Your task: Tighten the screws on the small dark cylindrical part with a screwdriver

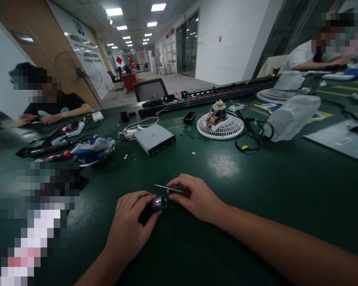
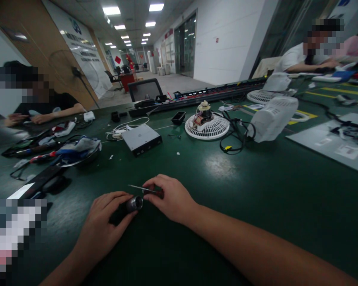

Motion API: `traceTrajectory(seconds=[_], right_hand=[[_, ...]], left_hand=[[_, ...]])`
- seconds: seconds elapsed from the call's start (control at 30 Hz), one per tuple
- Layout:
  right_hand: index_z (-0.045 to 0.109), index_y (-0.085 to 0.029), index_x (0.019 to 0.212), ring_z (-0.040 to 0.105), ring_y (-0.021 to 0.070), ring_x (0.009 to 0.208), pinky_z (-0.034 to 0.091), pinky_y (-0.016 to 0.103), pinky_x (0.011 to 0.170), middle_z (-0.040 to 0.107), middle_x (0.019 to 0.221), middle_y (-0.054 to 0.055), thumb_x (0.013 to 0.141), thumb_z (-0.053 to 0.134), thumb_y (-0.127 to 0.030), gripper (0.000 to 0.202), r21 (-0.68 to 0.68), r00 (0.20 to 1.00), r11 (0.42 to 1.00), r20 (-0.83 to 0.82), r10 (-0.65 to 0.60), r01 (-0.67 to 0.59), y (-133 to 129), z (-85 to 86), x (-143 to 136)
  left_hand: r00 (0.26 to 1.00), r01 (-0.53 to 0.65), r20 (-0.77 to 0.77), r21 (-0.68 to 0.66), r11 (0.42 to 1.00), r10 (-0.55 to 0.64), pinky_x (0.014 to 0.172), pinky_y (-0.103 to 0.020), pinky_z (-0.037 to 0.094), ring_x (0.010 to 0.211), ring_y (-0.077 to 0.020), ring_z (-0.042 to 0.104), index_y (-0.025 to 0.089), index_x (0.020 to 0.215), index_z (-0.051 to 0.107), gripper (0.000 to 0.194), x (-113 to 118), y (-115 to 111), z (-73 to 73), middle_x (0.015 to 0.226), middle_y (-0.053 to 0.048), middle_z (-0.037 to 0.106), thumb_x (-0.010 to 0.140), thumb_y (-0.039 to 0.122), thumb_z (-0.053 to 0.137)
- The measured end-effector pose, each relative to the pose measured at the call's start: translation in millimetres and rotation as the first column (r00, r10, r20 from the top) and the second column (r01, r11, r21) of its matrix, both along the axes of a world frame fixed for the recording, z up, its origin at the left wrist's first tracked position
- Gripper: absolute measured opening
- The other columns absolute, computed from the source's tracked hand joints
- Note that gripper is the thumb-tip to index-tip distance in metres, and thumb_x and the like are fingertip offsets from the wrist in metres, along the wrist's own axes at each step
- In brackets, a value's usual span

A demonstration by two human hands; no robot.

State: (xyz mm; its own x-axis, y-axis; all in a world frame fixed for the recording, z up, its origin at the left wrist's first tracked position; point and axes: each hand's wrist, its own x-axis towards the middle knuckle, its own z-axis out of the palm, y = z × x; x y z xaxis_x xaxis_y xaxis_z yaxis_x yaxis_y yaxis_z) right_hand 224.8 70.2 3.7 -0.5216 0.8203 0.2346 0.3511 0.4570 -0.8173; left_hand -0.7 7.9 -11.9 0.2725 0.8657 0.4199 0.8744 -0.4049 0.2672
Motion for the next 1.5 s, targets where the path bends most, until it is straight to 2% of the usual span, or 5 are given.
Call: traceTrajectory(seconds=[0.27, 0.43, 0.77, 1.03, 1.5], right_hand=[[0.074, -0.017, 0.08, 0.062, 0.0115, 0.072, 0.046, 0.023, 0.063, 0.067, 0.08, 0.0, 0.074, 0.08, -0.019, 0.009, -0.004, 0.983, 0.99, -0.123, 0.138, -0.139, -2, -9.0, -2], [0.077, -0.019, 0.091, 0.064, 0.0117, 0.074, 0.047, 0.023, 0.065, 0.07, 0.082, 0.002, 0.082, 0.072, -0.014, 0.012, 0.003, 0.979, 0.986, -0.114, 0.167, -0.167, -1, -7.4, -2], [0.071, -0.017, 0.079, 0.057, 0.0102, 0.065, 0.042, 0.021, 0.057, 0.064, 0.074, -0.002, 0.072, 0.081, -0.021, 0.013, -0.088, 0.998, 0.994, -0.017, 0.068, -0.069, -1, -5.5, -2], [0.071, -0.017, 0.087, 0.059, 0.0099, 0.063, 0.042, 0.021, 0.058, 0.066, 0.075, -0.001, 0.077, 0.072, -0.022, 0.01, -0.014, 0.987, 0.989, 0.057, 0.148, -0.148, -7, -1.0, -1], [0.067, -0.017, 0.097, 0.048, 0.0081, 0.055, 0.034, 0.02, 0.049, 0.053, 0.065, -0.005, 0.079, 0.07, -0.032, 0.023, -0.233, 0.981, 0.956, 0.027, 0.19, -0.179, -10, 3.0, 0]], left_hand=[[0.99, 0.135, 0.029, 0.064, 0.989, -0.137, 0.081, -0.043, 0.047, 0.092, -0.0233, 0.063, 0.024, 0.109, 0.061, 0.027, 2, 0, 4.4, 0.099, -0.003, 0.07, 0.083, 0.027, 0.069], [0.983, 0.174, 0.046, 0.06, 0.983, -0.177, 0.081, -0.042, 0.047, 0.088, -0.0216, 0.065, 0.024, 0.105, 0.062, 0.021, 4, 0, 6.2, 0.097, -0.002, 0.072, 0.085, 0.025, 0.068], [0.957, 0.263, 0.113, 0.048, 0.964, -0.267, 0.081, -0.038, 0.051, 0.088, -0.0196, 0.066, 0.022, 0.115, 0.061, 0.03, 0, -1, 2.5, 0.097, -0.004, 0.072, 0.086, 0.021, 0.066], [0.941, 0.322, 0.123, -0.035, 0.946, -0.315, 0.073, -0.034, 0.054, 0.082, -0.0186, 0.066, 0.023, 0.115, 0.061, 0.026, 4, -2, 7.0, 0.094, -0.004, 0.071, 0.089, 0.02, 0.061], [0.926, 0.353, 0.121, 0.056, 0.934, -0.357, 0.078, -0.033, 0.055, 0.088, -0.0182, 0.067, 0.02, 0.117, 0.059, 0.028, 4, -3, 4.9, 0.097, -0.006, 0.072, 0.089, 0.017, 0.061]])
